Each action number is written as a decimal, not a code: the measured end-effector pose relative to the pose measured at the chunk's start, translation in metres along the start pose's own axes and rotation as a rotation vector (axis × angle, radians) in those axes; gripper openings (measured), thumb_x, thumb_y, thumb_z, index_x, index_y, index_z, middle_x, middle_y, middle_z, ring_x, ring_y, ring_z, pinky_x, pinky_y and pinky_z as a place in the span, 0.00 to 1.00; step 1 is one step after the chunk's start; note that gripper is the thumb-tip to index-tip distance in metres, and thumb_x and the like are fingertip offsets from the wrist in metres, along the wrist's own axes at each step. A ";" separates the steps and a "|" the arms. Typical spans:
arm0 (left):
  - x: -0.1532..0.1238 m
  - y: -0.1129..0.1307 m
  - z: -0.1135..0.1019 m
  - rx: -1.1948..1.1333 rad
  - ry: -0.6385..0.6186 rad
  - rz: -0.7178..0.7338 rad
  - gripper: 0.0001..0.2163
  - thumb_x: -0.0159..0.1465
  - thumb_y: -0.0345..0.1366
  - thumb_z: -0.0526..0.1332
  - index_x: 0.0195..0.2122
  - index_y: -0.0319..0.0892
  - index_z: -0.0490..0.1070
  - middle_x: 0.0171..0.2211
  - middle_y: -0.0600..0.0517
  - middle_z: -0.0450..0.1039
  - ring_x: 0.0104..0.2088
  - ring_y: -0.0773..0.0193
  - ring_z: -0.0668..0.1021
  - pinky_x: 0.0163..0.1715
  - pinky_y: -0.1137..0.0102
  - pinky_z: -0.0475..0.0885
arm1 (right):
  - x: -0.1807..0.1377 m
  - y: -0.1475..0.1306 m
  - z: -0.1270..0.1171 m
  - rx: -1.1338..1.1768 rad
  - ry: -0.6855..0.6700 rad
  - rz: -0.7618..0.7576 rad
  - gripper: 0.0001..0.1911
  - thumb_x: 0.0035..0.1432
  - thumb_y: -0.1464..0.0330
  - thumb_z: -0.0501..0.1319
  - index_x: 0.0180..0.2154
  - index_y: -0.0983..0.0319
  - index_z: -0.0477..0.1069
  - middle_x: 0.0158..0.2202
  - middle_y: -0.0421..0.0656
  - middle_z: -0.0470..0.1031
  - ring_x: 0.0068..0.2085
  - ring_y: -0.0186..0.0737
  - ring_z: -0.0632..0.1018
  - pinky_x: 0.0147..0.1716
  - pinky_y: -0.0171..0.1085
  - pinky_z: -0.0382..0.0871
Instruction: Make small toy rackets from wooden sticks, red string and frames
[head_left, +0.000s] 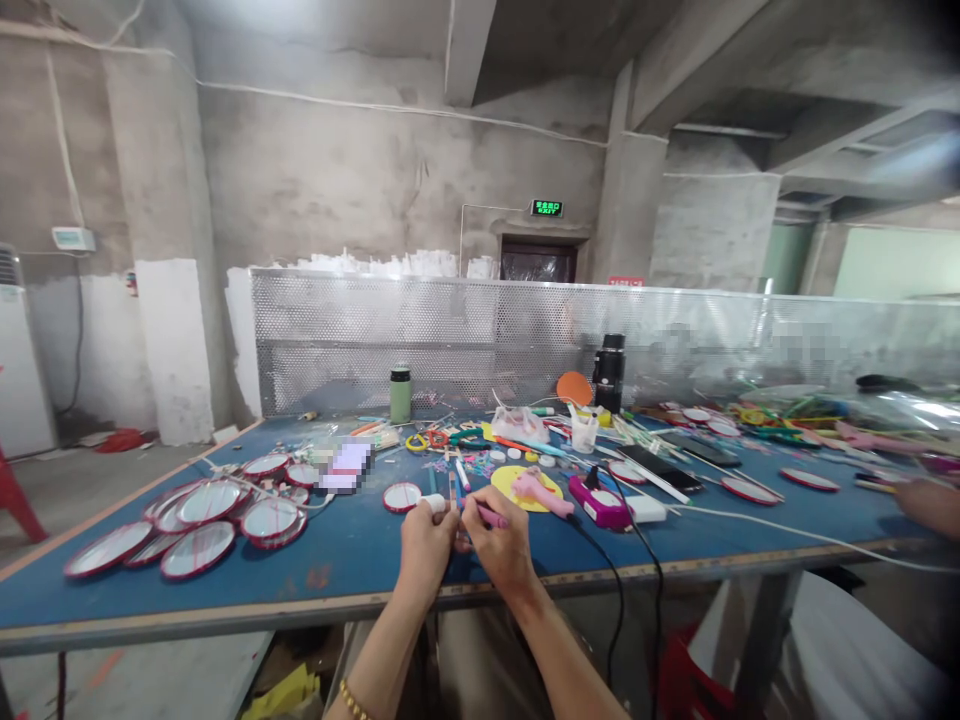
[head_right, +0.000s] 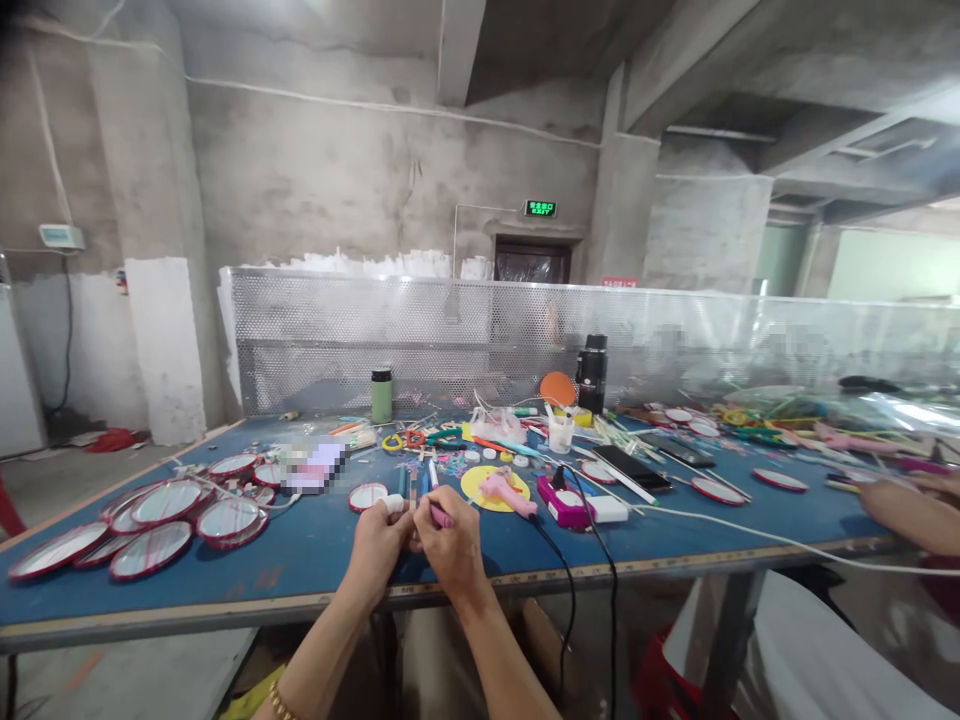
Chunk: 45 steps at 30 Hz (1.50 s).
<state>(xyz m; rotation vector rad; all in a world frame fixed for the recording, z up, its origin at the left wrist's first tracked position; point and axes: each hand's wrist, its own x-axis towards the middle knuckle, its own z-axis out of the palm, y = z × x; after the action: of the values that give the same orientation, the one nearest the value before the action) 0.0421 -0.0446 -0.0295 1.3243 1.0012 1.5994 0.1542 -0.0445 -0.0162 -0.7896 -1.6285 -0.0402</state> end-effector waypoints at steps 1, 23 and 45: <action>0.000 0.000 0.000 -0.001 -0.003 -0.001 0.12 0.53 0.45 0.64 0.26 0.41 0.69 0.18 0.56 0.70 0.18 0.65 0.74 0.20 0.71 0.72 | 0.000 -0.001 0.000 -0.004 0.006 0.003 0.11 0.61 0.70 0.56 0.25 0.61 0.67 0.22 0.38 0.69 0.24 0.34 0.70 0.27 0.32 0.63; -0.002 0.005 -0.001 0.042 0.021 0.000 0.14 0.51 0.47 0.65 0.24 0.40 0.70 0.19 0.54 0.72 0.20 0.64 0.74 0.20 0.73 0.69 | -0.001 -0.002 0.000 0.017 -0.031 -0.003 0.11 0.61 0.70 0.56 0.26 0.60 0.68 0.23 0.38 0.70 0.25 0.34 0.72 0.28 0.32 0.64; -0.001 0.001 -0.002 0.005 0.005 -0.020 0.11 0.52 0.44 0.65 0.24 0.41 0.69 0.18 0.56 0.72 0.19 0.65 0.74 0.21 0.73 0.70 | -0.001 -0.002 -0.001 0.008 0.002 -0.002 0.10 0.60 0.70 0.57 0.25 0.60 0.68 0.23 0.38 0.71 0.25 0.35 0.72 0.28 0.33 0.65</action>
<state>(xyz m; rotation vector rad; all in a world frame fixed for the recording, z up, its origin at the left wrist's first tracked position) 0.0402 -0.0459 -0.0295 1.3101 1.0187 1.5863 0.1538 -0.0469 -0.0155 -0.7821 -1.6263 -0.0359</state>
